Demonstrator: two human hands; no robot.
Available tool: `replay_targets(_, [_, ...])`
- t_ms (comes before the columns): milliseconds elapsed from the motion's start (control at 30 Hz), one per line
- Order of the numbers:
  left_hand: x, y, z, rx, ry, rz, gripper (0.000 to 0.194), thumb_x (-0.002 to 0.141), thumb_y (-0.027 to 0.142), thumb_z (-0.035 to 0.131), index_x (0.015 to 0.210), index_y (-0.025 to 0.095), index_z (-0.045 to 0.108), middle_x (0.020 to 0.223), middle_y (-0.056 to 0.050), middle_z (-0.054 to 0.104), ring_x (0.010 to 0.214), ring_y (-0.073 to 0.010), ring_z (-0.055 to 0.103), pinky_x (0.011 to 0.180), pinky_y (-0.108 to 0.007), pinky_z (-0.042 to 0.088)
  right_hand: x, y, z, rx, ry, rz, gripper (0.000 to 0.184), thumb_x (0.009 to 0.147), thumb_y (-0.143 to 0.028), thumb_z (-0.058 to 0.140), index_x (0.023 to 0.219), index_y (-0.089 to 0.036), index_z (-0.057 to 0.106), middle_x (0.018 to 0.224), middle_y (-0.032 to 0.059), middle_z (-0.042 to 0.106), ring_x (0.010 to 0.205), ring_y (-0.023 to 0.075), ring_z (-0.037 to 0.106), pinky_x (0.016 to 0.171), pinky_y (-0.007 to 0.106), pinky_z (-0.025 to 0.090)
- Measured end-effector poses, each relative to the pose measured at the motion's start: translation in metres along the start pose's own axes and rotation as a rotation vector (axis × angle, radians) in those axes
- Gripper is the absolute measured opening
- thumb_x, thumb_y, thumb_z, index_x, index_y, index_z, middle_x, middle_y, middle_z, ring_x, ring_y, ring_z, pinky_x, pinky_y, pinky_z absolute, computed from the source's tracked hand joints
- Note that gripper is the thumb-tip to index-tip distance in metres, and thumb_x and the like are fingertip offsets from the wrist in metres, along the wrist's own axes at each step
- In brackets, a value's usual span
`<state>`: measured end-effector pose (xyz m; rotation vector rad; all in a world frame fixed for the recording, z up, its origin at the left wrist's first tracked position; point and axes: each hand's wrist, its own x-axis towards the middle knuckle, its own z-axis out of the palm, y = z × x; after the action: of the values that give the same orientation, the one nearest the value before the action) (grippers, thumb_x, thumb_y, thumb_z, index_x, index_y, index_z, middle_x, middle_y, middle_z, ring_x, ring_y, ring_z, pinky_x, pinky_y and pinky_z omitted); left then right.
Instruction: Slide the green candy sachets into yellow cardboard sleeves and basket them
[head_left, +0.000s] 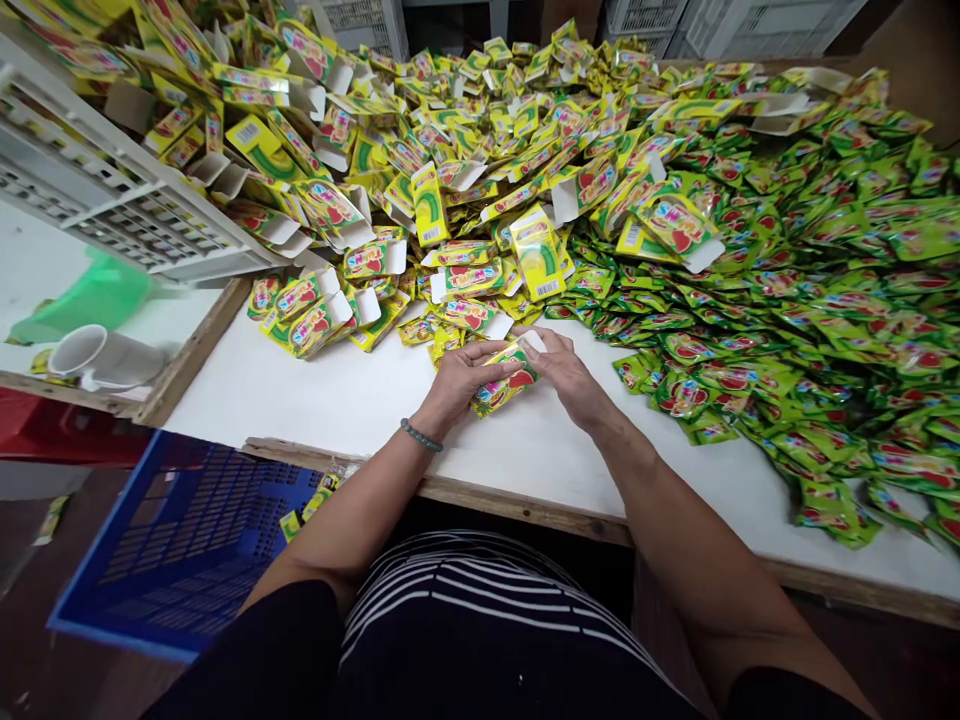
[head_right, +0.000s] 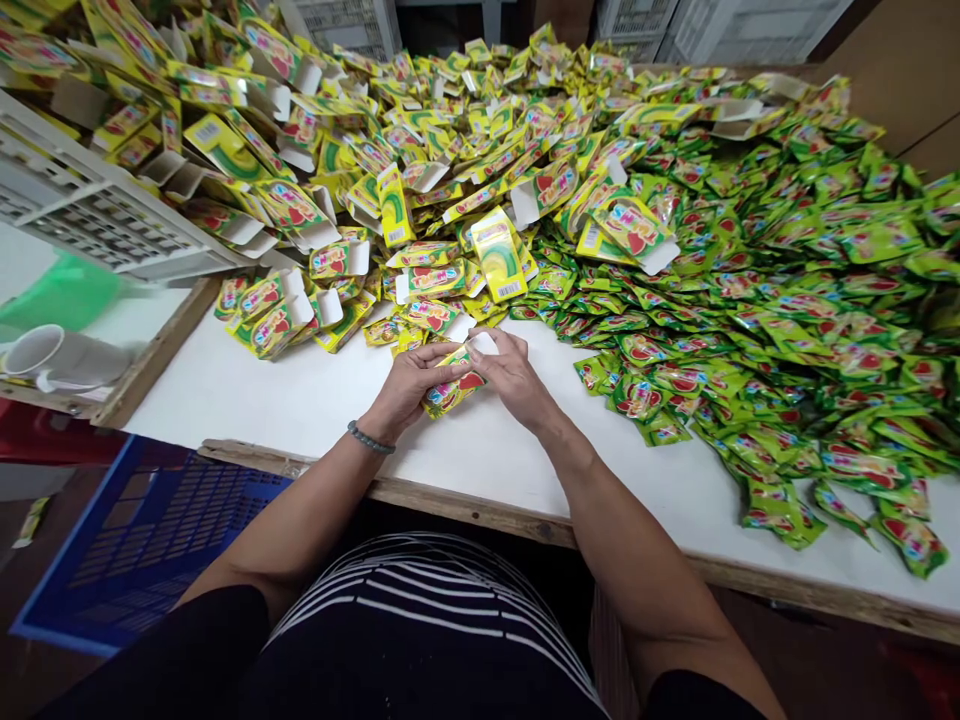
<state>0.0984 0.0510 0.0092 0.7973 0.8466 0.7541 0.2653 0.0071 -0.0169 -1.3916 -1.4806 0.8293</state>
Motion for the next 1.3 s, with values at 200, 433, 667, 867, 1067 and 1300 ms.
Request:
replay_targets(200, [0.005,-0.001,0.0,-0.049,0.131,0.155,0.062,0.056,0.032,0.09,0.109,0.02,0.061,0.072,0.003,0.071,0.065,-0.0138,0.067,0.068,-0.026,0.053,0.002,-0.003,0.003,0.099,0.225,0.016,0.042,0.081,-0.058,0.067,0.108,-0.026,0.07,0.115,0.008,0.065,0.106,0.0243,0.06,0.082,0.037,0.053])
replay_targets(433, [0.001,-0.004,0.0,0.227,-0.038,0.263,0.054,0.068,0.037,0.083,0.115,0.023,0.061,0.093,-0.001,0.071,0.081,-0.0162,0.067,0.078,-0.028,0.053,0.004,0.002,0.012,0.279,0.139,0.062,0.041,0.083,-0.056,0.064,0.108,-0.025,0.069,0.085,0.0013,0.065,0.073,0.0158,0.061,0.07,0.033,0.056])
replay_targets(667, [-0.002,0.001,-0.001,0.089,-0.032,0.119,0.06,0.06,0.037,0.085,0.112,0.024,0.057,0.083,0.002,0.066,0.063,-0.0139,0.062,0.063,-0.031,0.056,0.001,-0.005,0.013,0.19,0.197,0.077,0.036,0.082,-0.057,0.065,0.077,-0.022,0.064,0.072,0.0001,0.063,0.066,0.015,0.057,0.065,0.03,0.051])
replay_targets(867, [-0.001,0.001,-0.001,0.124,-0.064,0.098,0.062,0.059,0.038,0.086,0.111,0.023,0.054,0.086,0.002,0.067,0.062,-0.0137,0.063,0.061,-0.03,0.056,0.005,-0.005,0.01,0.334,0.146,0.109,0.05,0.074,-0.058,0.072,0.11,-0.025,0.065,0.09,0.0031,0.073,0.079,0.0195,0.066,0.075,0.034,0.055])
replay_targets(1067, [-0.003,0.003,-0.003,0.152,0.054,0.136,0.07,0.053,0.034,0.091,0.107,0.022,0.049,0.067,0.007,0.065,0.055,-0.0106,0.06,0.057,-0.021,0.046,0.001,-0.012,0.004,0.216,0.118,0.072,0.029,0.08,-0.051,0.067,0.082,-0.023,0.076,0.089,0.0042,0.076,0.084,0.0206,0.066,0.079,0.036,0.052])
replay_targets(1300, [0.0,0.001,-0.001,0.139,0.097,0.205,0.053,0.054,0.036,0.091,0.091,0.017,0.059,0.058,0.007,0.063,0.051,-0.0067,0.054,0.056,-0.02,0.042,0.005,-0.006,0.013,0.437,0.18,0.242,0.036,0.063,-0.052,0.082,0.077,-0.021,0.072,0.072,0.002,0.071,0.066,0.017,0.063,0.065,0.033,0.052])
